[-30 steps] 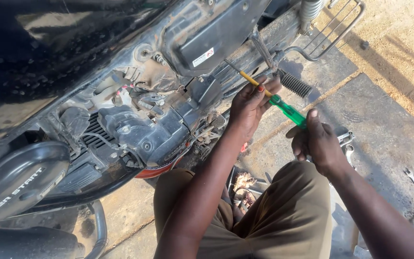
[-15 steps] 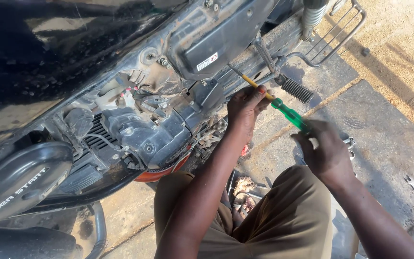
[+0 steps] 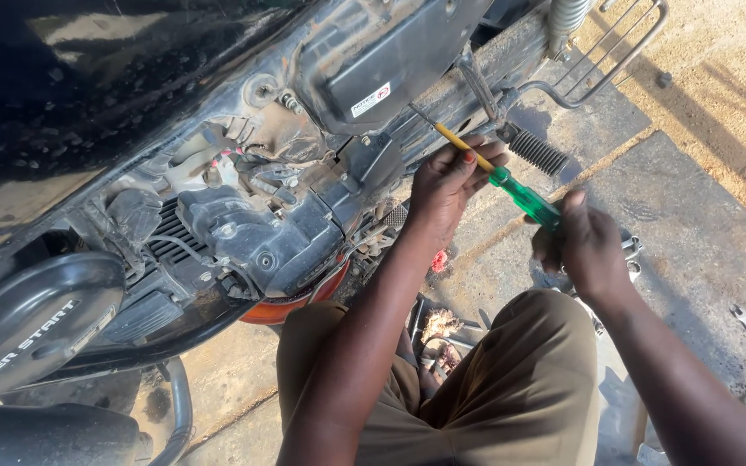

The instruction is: The person replaces a motorcycle air filter by hand, wipes the airbox with a cloth, and then reinstalls the airbox cover by driving screws with a screwdriver.

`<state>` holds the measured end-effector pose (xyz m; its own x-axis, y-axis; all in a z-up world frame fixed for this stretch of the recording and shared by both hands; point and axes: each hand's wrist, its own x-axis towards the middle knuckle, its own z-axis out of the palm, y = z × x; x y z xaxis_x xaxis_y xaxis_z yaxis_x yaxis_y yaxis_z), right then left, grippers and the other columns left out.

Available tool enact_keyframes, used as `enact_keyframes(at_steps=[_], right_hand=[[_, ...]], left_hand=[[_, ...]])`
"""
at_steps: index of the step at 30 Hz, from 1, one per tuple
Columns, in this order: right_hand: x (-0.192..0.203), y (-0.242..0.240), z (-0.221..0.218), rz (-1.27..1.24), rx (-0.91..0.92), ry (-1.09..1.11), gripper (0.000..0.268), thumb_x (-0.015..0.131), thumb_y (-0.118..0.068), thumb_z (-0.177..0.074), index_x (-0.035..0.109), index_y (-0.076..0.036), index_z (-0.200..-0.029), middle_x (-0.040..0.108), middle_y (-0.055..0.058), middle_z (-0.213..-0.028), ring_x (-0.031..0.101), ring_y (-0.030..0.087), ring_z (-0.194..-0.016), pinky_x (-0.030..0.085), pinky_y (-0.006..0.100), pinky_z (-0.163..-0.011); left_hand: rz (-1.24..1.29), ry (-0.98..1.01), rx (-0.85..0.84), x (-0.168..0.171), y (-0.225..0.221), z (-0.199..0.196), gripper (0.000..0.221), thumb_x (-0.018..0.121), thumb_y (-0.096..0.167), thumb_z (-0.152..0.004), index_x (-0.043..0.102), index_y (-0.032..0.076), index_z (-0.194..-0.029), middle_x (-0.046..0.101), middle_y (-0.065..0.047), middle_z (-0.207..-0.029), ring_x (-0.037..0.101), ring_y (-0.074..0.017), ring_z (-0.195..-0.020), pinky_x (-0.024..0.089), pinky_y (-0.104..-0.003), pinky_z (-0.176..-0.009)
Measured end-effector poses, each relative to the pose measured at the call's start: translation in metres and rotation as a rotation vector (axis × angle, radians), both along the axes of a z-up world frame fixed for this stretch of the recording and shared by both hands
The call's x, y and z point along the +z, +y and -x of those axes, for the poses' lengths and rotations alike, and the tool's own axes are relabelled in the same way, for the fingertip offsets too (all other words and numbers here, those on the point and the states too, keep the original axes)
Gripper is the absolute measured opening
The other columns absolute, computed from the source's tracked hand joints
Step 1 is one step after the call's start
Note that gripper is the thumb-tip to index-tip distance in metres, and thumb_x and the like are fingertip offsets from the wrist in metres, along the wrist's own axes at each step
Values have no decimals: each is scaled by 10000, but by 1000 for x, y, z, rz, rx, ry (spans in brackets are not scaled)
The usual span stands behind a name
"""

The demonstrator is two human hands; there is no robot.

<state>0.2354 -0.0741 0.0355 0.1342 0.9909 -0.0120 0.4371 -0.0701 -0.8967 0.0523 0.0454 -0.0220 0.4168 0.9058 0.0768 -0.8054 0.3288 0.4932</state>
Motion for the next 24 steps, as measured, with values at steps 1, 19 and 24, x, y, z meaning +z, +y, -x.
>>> enact_keyframes(at_steps=[1, 19, 24], right_hand=[[8, -3, 5, -149, 51, -142, 560, 447, -461, -1079, 608, 63, -1194, 664, 137, -758, 655, 208, -641, 532, 334, -582], [23, -3, 14, -558, 167, -704, 460, 673, -244, -984, 556, 34, -1330, 712, 203, -970, 704, 295, -775, 570, 420, -670], [0, 10, 4, -636, 192, -758, 368, 674, -200, -1010, 599, 35, -1283, 715, 191, -988, 715, 294, -792, 572, 413, -647]], left_hand=[[-28, 84, 83, -17, 5, -4, 301, 708, 219, -948, 672, 41, -1188, 762, -141, -1121, 756, -232, -1055, 611, -349, -952], [-83, 232, 173, 8, 14, 17, 1055, 659, 9, -927, -69, 237, -1655, 671, -234, -1289, 707, -304, -1111, 612, -370, -903], [-81, 205, 181, 3, 18, 21, 1168, 653, -51, -914, -204, 294, -1628, 647, -257, -1323, 695, -314, -1144, 604, -377, -939]])
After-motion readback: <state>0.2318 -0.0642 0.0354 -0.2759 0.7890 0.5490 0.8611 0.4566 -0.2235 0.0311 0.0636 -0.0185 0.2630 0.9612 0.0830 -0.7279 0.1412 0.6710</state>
